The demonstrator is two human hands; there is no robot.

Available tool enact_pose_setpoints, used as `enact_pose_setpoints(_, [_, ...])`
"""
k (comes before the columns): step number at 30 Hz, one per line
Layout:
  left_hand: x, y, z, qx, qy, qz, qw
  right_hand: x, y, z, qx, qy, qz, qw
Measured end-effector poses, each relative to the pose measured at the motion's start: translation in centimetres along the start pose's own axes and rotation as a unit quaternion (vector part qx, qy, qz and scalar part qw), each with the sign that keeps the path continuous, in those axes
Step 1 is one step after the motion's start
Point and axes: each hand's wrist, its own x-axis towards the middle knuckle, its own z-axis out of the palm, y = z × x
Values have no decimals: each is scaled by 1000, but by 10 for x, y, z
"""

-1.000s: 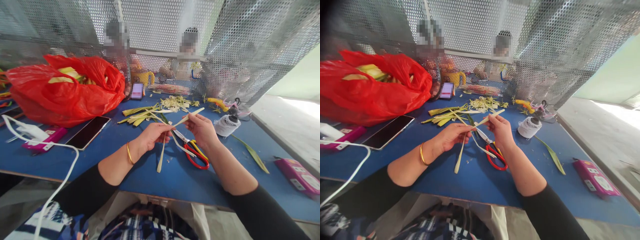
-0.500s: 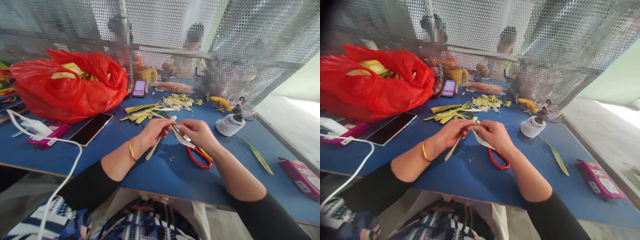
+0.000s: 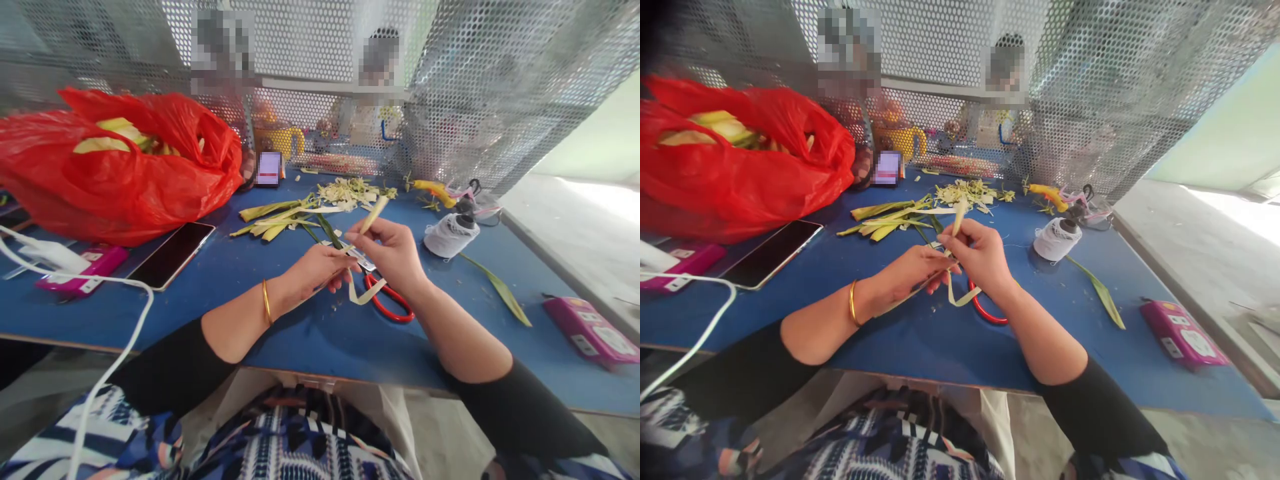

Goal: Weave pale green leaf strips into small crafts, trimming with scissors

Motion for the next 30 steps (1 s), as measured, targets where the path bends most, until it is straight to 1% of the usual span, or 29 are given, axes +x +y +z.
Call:
enact_pose_setpoints(2, [3,4,-6,-82,20,-38,996,-5,-5,-1,-41,38,-44,997])
enact_pose_setpoints(4, [5,9,-13,-163,42,-67,983,-10,-8,0,-110,53,-132,984])
enact_pose_setpoints(5, [6,12,-17,-196,50,-74,976,-12,-7,2,-146,49,-188,970])
enact_pose_setpoints(7, [7,17,-24,-242,55,-78,966,-15,-4,6,-216,31,-288,932])
enact_pose_setpoints(9, [8,21,-29,-272,51,-68,959,-16,2,11,-274,9,-343,898])
enact_pose_setpoints(11, [7,23,-33,-297,48,-56,952,-15,9,16,-308,-12,-358,882])
enact_pose_setpoints(14, [6,26,-34,-328,50,-43,943,-14,14,20,-319,-47,-354,878])
enact_pose_setpoints(16, [4,27,-33,-336,55,-36,939,-14,14,19,-332,-60,-359,870])
enact_pose_setpoints(18, [4,28,-31,-339,61,-29,939,-14,9,17,-363,-42,-370,854])
enact_pose_setpoints(21, [4,27,-29,-342,65,-18,937,-15,1,14,-407,23,-394,824])
enact_pose_setpoints(22, [4,26,-28,-346,63,-16,936,-16,0,14,-412,36,-410,813])
enact_pose_setpoints(24, [5,24,-26,-355,52,-23,933,-17,-2,16,-413,31,-452,790])
enact_pose_setpoints(26, [6,22,-24,-362,32,-39,931,-17,0,20,-411,3,-488,770])
enact_pose_setpoints(27, [6,21,-24,-363,25,-44,930,-17,1,22,-408,-11,-497,766])
enact_pose_setpoints(28, [6,20,-23,-362,22,-45,931,-17,3,24,-401,-20,-500,767])
enact_pose_setpoints(30, [6,19,-23,-349,35,-35,936,-17,4,24,-373,-20,-489,788])
